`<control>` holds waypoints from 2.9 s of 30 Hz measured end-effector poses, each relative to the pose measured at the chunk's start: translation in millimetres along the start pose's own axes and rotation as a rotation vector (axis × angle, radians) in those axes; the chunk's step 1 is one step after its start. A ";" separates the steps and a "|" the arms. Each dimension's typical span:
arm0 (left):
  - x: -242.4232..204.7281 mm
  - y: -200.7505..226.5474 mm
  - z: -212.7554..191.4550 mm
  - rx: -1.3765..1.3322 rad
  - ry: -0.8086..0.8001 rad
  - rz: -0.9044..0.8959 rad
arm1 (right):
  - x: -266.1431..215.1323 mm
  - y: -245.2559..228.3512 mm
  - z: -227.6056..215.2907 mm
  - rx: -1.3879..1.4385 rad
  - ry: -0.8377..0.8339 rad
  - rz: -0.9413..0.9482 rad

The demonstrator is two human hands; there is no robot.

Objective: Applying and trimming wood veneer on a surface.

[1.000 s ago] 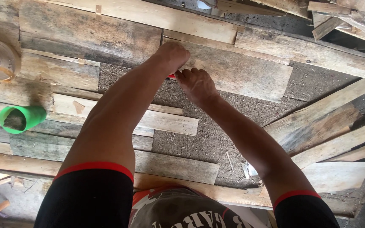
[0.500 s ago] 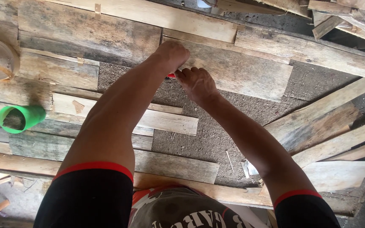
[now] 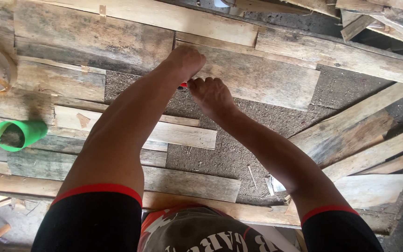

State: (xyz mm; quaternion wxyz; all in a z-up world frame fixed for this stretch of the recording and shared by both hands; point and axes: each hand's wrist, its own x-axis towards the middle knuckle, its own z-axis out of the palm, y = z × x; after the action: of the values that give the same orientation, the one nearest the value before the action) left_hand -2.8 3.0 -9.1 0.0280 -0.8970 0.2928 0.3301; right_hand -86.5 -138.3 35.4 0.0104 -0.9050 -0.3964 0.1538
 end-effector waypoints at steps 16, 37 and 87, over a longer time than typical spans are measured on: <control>-12.0 0.7 -17.1 -0.018 -0.087 -0.003 | 4.0 13.6 -44.5 0.038 -0.225 -0.058; -15.6 4.2 -20.6 -0.052 -0.073 -0.020 | -24.3 43.9 -17.0 -0.022 -0.121 -0.112; -8.8 1.1 -15.1 -0.002 -0.035 0.004 | -136.2 127.2 3.0 0.070 -0.144 0.051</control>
State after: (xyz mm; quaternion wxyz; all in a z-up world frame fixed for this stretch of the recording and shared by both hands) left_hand -0.1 2.9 8.2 0.0314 -0.8906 0.2934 0.3459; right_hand -83.5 -324.0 51.4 0.0095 -0.9004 -0.3676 0.2324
